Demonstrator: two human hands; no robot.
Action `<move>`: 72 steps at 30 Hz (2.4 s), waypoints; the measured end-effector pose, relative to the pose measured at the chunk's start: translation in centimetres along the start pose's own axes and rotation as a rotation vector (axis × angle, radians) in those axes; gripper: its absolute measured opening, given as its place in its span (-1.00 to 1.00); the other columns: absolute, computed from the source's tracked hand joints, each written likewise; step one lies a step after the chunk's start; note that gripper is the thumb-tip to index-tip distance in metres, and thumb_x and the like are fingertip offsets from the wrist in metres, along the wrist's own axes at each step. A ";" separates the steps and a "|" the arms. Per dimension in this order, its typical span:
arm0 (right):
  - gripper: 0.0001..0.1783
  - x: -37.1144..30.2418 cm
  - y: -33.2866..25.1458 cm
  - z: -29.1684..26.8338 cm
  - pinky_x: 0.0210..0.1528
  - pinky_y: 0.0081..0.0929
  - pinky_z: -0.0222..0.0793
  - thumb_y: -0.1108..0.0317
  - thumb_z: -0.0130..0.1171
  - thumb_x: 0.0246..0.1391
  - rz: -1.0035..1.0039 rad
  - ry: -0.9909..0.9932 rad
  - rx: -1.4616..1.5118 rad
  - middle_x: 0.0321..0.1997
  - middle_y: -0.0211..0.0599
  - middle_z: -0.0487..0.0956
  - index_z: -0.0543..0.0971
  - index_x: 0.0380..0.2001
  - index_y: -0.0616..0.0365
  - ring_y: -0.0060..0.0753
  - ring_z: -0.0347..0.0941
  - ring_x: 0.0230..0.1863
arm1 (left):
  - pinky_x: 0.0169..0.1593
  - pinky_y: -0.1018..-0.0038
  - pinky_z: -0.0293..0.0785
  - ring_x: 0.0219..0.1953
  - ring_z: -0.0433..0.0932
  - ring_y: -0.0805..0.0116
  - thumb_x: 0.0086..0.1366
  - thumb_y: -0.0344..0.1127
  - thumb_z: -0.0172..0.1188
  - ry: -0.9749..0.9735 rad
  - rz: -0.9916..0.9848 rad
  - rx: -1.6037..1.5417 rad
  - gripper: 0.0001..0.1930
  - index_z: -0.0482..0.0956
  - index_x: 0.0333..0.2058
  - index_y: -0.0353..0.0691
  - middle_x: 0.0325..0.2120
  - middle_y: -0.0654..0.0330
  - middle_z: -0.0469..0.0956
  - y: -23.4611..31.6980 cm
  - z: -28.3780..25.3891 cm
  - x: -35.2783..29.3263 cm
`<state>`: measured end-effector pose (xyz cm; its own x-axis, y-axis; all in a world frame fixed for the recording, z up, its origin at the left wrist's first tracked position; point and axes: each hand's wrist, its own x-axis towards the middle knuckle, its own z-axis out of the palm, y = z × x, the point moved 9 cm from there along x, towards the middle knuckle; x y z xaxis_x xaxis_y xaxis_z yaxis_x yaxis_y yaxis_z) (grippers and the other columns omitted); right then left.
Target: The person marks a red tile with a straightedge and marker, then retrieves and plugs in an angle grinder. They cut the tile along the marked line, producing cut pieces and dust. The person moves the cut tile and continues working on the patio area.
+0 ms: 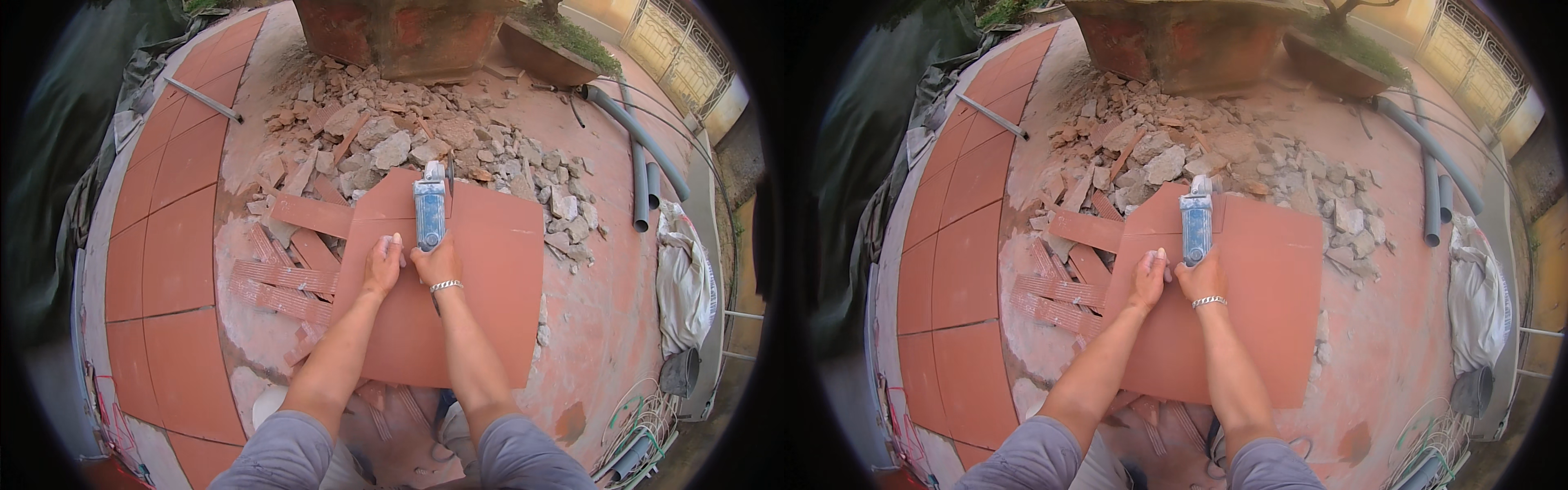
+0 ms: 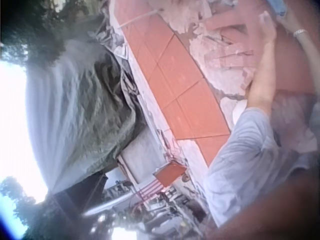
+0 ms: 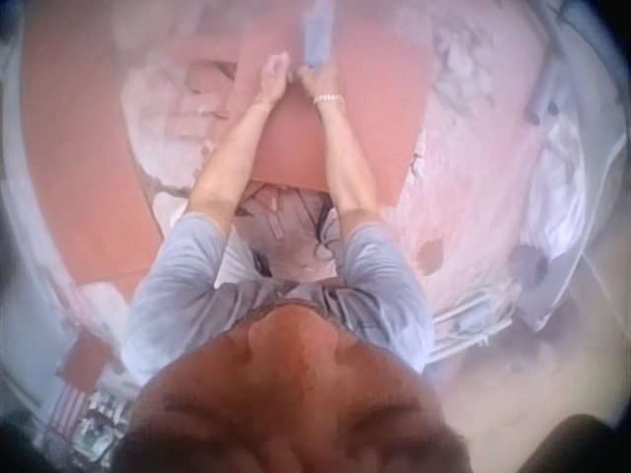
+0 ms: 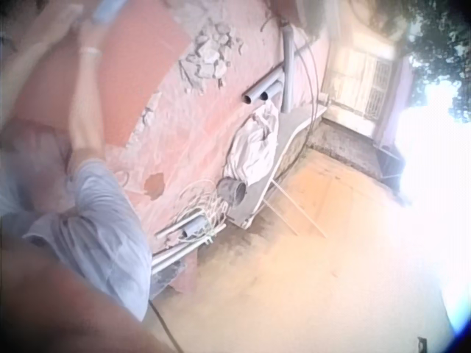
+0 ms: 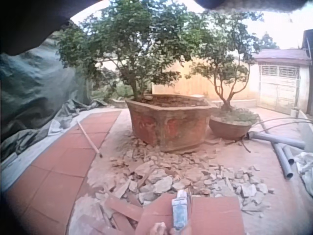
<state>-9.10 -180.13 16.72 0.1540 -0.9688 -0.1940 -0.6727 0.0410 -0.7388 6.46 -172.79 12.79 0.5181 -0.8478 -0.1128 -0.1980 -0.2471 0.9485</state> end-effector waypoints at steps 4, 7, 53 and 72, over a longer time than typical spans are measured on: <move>-0.35 2.9 -1.0 0.4 -0.09 0.00 0.55 0.17 0.34 -0.11 -0.067 -0.030 -0.191 -0.15 0.27 0.65 0.39 0.00 0.32 0.28 0.63 -0.14 | -0.28 0.21 0.42 -0.45 0.56 0.19 0.53 0.06 -0.07 0.105 0.047 0.063 -0.48 0.50 -0.45 -0.27 -0.57 0.12 0.57 -0.5 -0.7 -0.1; -0.34 3.9 -1.1 0.7 -0.08 0.01 0.56 0.16 0.34 -0.10 -0.066 -0.034 -0.286 -0.17 0.27 0.66 0.39 0.01 0.34 0.29 0.62 -0.12 | -0.30 0.26 0.41 -0.48 0.52 0.23 0.53 0.04 -0.06 0.083 -0.022 -0.066 -0.49 0.49 -0.47 -0.26 -0.62 0.13 0.50 -1.9 -0.3 0.2; -0.69 0.3 -2.8 -12.8 -0.34 -0.46 0.53 0.35 0.33 0.05 -0.090 -0.338 0.827 -0.32 -0.34 0.61 0.52 -0.17 0.23 -0.51 0.57 -0.36 | 0.13 0.30 0.46 -0.02 0.53 0.32 0.17 -0.22 0.46 -0.158 0.627 -0.014 -0.29 0.33 0.22 -0.29 -0.02 0.13 0.51 11.9 6.1 -8.8; -0.43 -15.2 24.0 -25.9 -0.11 -0.35 0.54 0.30 0.36 -0.05 0.181 0.384 0.608 -0.15 -0.18 0.62 0.46 0.03 0.33 -0.34 0.59 -0.21 | 0.09 0.31 0.56 0.00 0.60 0.28 0.19 -0.24 0.49 -1.152 0.278 0.106 -0.16 0.26 0.37 -0.29 0.08 0.07 0.54 9.2 22.7 -21.2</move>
<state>-46.33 -170.71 18.65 -0.2602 -0.9468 -0.1892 -0.1264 0.2277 -0.9655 -25.29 -167.73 17.22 -0.5956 -0.7877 -0.1575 -0.2808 0.0204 0.9596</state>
